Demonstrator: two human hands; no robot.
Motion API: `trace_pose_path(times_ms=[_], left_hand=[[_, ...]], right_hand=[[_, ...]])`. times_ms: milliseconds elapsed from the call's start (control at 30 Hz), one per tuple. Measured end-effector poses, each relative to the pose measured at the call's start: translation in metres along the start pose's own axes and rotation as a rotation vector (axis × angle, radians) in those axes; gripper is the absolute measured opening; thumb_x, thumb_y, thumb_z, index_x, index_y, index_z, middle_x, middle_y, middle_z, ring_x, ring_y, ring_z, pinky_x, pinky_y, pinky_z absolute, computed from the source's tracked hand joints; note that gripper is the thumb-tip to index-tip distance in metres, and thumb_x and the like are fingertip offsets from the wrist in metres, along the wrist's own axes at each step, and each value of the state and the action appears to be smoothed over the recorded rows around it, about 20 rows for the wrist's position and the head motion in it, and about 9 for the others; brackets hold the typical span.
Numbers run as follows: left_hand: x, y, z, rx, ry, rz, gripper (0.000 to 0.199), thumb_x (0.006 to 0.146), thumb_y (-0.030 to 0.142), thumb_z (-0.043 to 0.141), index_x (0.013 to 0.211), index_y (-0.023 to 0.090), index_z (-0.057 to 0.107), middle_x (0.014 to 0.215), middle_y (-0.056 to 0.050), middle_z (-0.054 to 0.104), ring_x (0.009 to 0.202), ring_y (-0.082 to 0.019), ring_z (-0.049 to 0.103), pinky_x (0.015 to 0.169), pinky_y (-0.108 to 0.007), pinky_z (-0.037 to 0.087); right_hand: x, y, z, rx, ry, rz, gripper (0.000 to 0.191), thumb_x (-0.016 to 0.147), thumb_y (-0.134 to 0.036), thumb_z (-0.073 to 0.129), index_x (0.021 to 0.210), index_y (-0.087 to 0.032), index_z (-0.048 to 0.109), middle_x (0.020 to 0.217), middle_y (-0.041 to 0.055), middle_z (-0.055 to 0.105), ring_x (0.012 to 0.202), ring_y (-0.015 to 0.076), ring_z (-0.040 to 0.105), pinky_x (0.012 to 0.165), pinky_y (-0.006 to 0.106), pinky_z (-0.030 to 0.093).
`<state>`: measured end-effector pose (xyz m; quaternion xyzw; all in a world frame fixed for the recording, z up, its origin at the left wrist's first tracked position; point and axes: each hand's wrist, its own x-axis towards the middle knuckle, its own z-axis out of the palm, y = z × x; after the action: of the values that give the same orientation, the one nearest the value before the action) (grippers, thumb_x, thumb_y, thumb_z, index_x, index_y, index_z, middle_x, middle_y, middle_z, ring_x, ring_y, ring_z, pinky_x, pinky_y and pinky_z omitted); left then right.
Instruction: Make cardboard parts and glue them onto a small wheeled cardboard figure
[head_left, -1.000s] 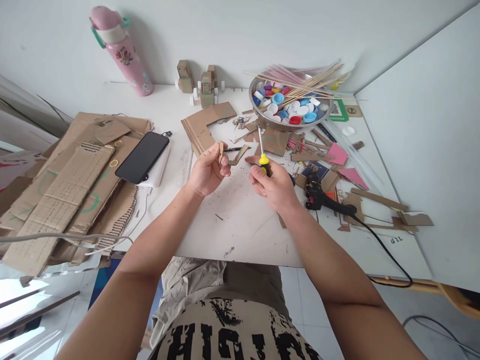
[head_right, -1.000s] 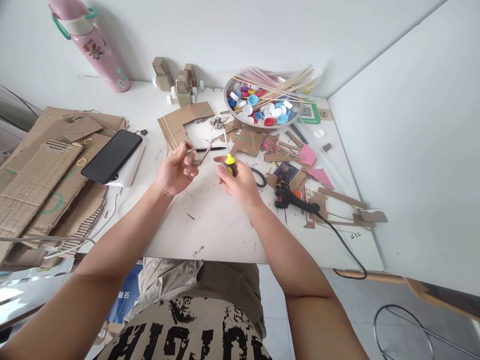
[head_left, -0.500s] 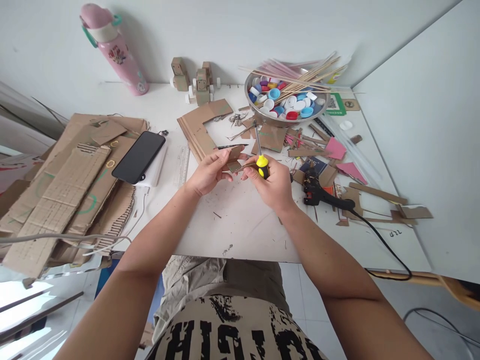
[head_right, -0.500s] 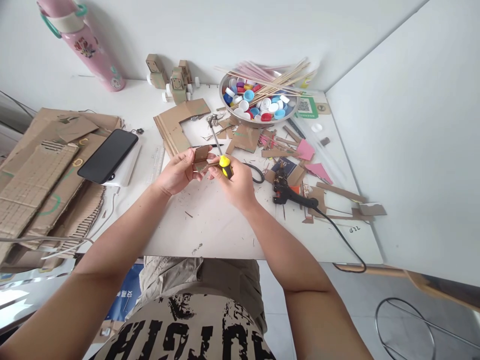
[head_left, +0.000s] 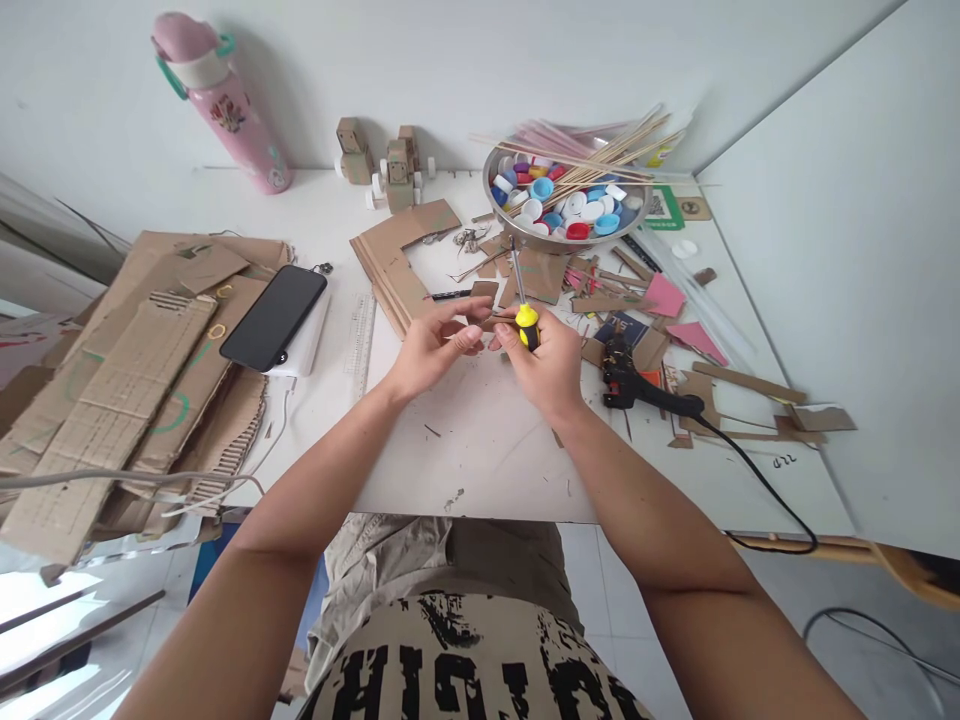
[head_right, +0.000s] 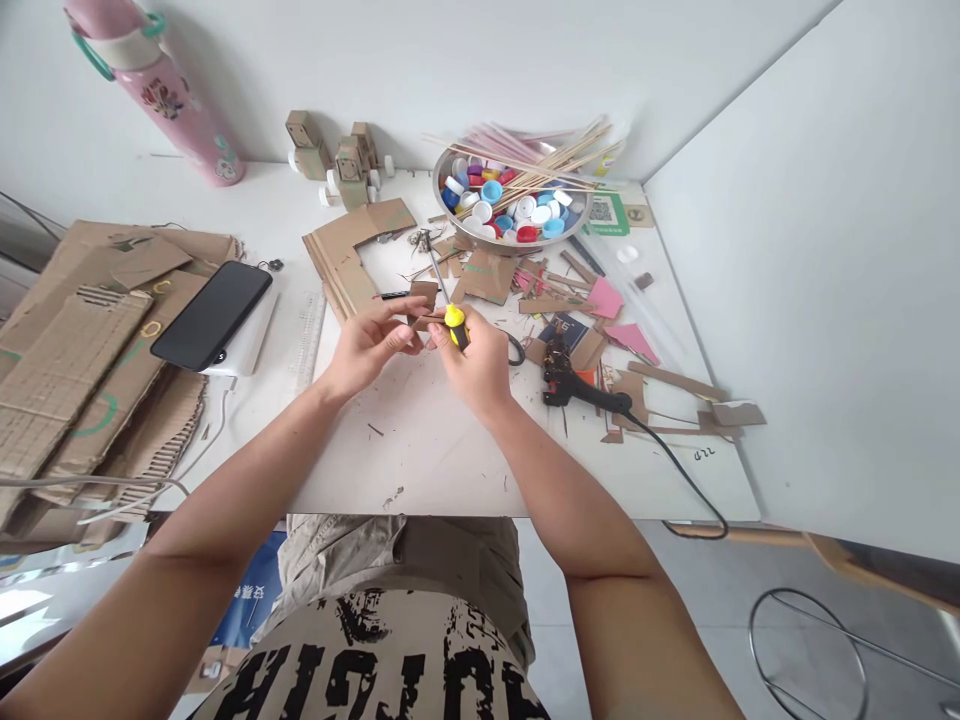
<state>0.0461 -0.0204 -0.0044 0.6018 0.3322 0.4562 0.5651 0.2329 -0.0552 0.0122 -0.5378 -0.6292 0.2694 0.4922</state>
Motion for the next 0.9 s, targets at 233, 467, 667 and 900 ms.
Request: trace_pose_path(times_ms=[233,467,667,900], left_hand=[[0.000,-0.005,0.012,0.059,-0.035,0.031,0.073,0.089,0.089,0.068,0.109,0.021,0.085,0.101,-0.010,0.086,0.110,-0.028,0.082,0.097,-0.041,0.069],[0.004,-0.012,-0.003,-0.045,0.191,-0.035,0.053,0.095,0.070,0.078,0.109,0.018,0.078,0.108,-0.010,0.086,0.107,-0.026,0.085,0.107,-0.048,0.069],[0.006,-0.008,-0.009,-0.098,0.299,-0.016,0.031,0.104,0.048,0.074,0.115,0.019,0.077,0.113,-0.012,0.087,0.115,-0.026,0.084,0.113,-0.048,0.066],[0.008,-0.009,-0.011,-0.140,0.383,-0.045,0.020,0.105,0.035,0.073,0.117,0.020,0.078,0.118,-0.011,0.087,0.115,-0.025,0.084,0.115,-0.047,0.064]], right_hand=[[0.000,-0.002,0.001,0.029,-0.107,0.012,0.041,0.096,-0.067,0.071,0.099,-0.027,0.067,0.074,0.0016,0.078,0.075,0.0255,0.077,0.079,0.039,0.063],[-0.004,0.003,0.002,0.056,-0.237,0.013,0.039,0.105,-0.060,0.058,0.122,-0.024,0.064,0.071,-0.0039,0.066,0.059,0.0177,0.061,0.065,0.031,0.051],[-0.008,-0.001,-0.001,-0.151,-0.281,-0.124,0.039,0.110,-0.048,0.049,0.126,-0.021,0.073,0.075,0.0016,0.070,0.062,0.0196,0.062,0.067,0.031,0.050],[-0.011,-0.001,0.005,-0.296,-0.300,-0.183,0.043,0.113,-0.042,0.043,0.127,-0.020,0.077,0.081,0.0076,0.078,0.068,0.0238,0.070,0.068,0.032,0.053]])
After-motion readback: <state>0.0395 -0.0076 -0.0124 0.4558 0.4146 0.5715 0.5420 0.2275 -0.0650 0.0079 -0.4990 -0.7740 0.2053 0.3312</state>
